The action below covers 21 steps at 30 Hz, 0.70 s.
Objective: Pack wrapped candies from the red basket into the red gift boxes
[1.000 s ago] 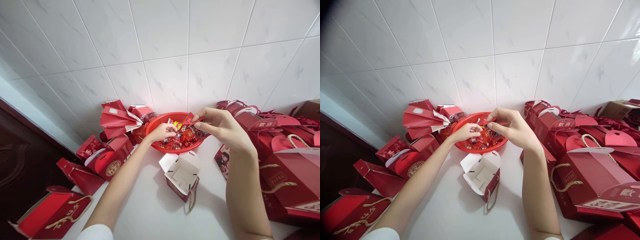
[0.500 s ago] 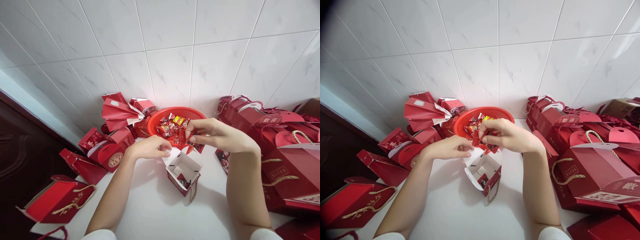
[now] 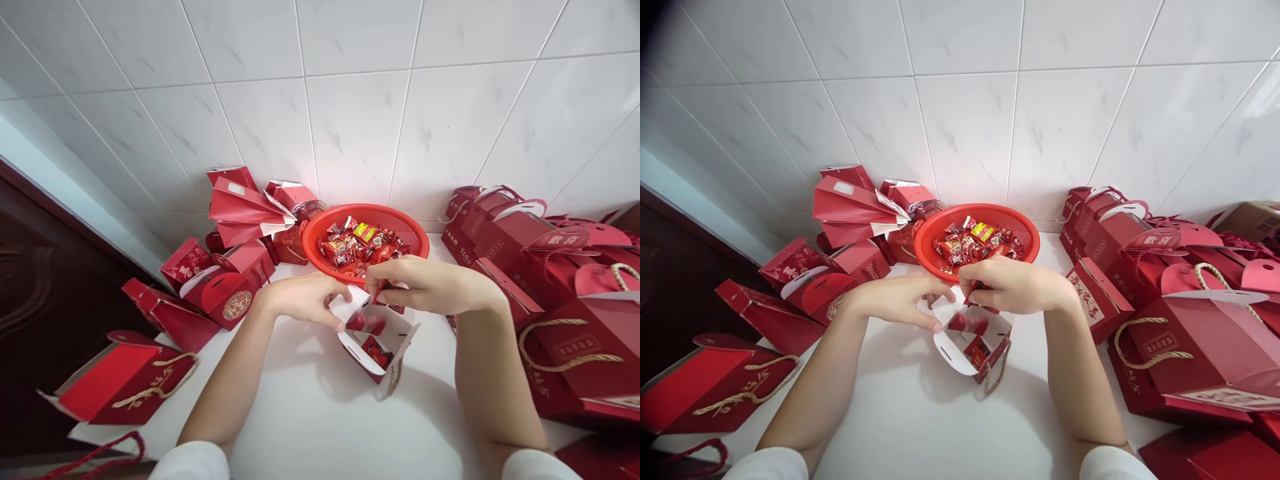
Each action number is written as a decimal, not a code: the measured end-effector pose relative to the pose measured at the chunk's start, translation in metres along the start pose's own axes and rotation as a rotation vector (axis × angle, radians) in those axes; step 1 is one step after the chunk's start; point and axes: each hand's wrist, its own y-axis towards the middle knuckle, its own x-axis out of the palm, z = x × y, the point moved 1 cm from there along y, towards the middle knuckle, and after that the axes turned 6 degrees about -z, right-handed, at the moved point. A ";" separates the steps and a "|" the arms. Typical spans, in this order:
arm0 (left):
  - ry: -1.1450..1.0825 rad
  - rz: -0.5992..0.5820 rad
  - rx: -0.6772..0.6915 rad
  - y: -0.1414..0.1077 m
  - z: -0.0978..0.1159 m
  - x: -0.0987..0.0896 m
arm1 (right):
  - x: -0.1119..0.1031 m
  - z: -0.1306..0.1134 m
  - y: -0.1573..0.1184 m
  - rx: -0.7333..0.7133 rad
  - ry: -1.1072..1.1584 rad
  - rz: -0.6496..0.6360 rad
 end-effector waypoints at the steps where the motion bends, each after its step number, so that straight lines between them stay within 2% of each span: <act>1: 0.014 -0.001 -0.007 -0.001 0.001 0.000 | 0.000 -0.001 0.001 0.004 -0.010 0.004; 8: 0.057 -0.001 -0.035 -0.005 0.005 0.001 | 0.002 -0.004 0.002 0.023 -0.045 0.029; 12: 0.060 0.001 -0.055 -0.008 0.008 0.002 | 0.001 -0.003 -0.003 0.056 -0.083 0.103; 21: 0.088 0.019 -0.019 -0.018 0.014 0.004 | -0.008 0.004 -0.044 0.218 -0.071 0.221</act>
